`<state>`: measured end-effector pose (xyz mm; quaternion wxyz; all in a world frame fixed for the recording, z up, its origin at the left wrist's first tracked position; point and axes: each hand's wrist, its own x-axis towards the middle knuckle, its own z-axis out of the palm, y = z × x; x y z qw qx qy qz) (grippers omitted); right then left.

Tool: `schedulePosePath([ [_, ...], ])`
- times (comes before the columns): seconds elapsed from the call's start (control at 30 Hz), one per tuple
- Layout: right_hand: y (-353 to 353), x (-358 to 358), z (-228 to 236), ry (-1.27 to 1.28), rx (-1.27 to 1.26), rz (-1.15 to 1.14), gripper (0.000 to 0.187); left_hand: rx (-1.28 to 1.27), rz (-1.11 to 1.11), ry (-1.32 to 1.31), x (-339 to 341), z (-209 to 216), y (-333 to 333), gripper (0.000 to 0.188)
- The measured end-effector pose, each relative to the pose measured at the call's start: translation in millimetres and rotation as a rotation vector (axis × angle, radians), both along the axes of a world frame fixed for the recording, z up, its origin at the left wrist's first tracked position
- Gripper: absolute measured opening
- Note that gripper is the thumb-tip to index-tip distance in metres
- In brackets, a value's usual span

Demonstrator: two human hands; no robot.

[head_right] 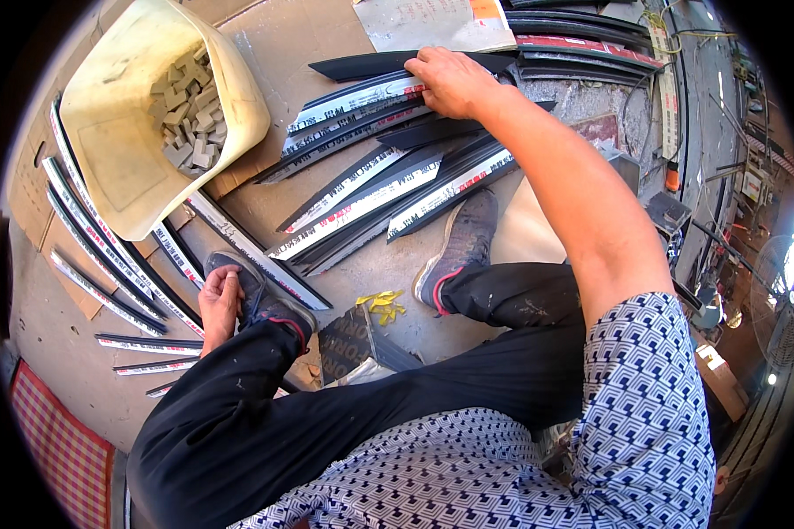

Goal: The person sits on the floor and sorts through a pile of long, black rubber strips with white labels. They pick up individual strips, inspect them, and place them into a neat arrangement on the floor.

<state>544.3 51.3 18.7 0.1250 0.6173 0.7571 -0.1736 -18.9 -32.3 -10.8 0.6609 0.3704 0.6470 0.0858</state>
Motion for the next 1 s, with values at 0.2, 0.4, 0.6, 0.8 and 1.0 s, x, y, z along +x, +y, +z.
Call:
schedulePosePath([
  [0.2,2.0,-6.8,3.1,-0.045,-0.081,-0.038,0.042,-0.001,0.004,0.011,1.1,1.6,0.2,0.022],
  [0.4,5.9,-14.6,11.7,-0.096,-0.135,-0.07,0.042,-0.007,0.01,0.011,1.9,2.1,1.2,0.022],
  [0.6,6.4,-13.8,9.6,-0.095,-0.139,-0.074,0.044,0.006,0.003,-0.001,1.6,1.2,0.8,0.021],
  [0.8,4.0,-13.7,7.1,-0.082,-0.125,-0.065,0.044,0.002,0.011,-0.007,1.6,2.1,1.5,0.021],
  [1.0,2.7,-17.6,12.8,-0.101,-0.145,-0.074,0.044,-0.007,0.011,0.001,0.7,2.9,3.3,0.021],
])
